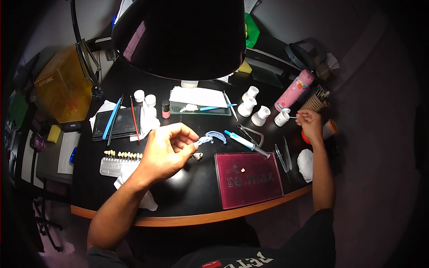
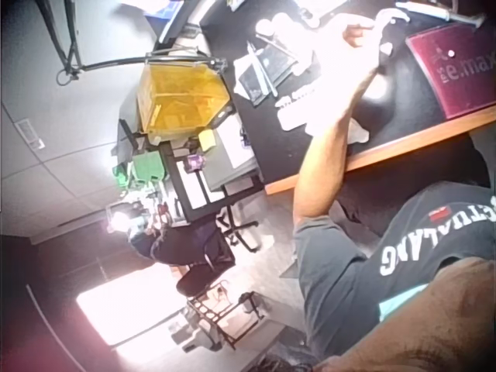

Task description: The person applies a liquid or paste substance to a dental bridge using a thin brush and wipes the bridge with a cloth.

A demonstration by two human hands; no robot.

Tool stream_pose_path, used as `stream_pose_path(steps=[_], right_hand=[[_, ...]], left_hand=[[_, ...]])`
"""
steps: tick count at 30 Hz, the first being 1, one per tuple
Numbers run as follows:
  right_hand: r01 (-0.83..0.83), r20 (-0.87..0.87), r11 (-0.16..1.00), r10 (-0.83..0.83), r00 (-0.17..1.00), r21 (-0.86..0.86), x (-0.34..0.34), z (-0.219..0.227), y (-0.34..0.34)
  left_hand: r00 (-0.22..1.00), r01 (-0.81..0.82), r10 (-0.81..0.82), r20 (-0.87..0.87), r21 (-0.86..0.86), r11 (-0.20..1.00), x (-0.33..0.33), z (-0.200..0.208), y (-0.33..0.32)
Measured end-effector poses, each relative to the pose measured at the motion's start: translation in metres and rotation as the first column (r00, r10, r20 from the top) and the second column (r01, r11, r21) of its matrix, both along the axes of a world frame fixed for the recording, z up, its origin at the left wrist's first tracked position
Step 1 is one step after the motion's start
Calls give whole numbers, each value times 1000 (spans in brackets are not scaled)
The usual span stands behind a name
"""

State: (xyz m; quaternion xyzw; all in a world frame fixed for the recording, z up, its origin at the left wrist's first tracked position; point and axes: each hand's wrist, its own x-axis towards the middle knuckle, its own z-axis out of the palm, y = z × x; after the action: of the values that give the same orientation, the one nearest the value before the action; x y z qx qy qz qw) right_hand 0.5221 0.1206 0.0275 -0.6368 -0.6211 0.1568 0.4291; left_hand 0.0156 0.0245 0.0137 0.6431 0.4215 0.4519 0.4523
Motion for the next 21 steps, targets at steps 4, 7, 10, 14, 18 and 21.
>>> stream_pose_path(steps=[4,7,10,14,18,21], right_hand=[[18,4,1000,-18,1000,-3,1,2,-10],[3,16,1000,-2,1000,-17,6,3,-17],[-17,51,999,19,998,-52,10,1,-23],[27,146,991,-8,989,-128,5,3,-28],[103,179,995,-99,979,-14,-12,6,-36],[45,68,986,-56,996,162,-38,11,-49]], left_hand=[[1000,5,-5,0,13,1000,-1,-2,2],[993,66,-56,99,-92,994,-2,-2,2],[968,154,-106,228,-205,967,-4,0,2],[947,181,-108,302,-228,957,-9,-2,1],[915,229,-113,386,-270,935,-9,-2,0],[905,262,-128,407,-293,919,-7,-2,1]])
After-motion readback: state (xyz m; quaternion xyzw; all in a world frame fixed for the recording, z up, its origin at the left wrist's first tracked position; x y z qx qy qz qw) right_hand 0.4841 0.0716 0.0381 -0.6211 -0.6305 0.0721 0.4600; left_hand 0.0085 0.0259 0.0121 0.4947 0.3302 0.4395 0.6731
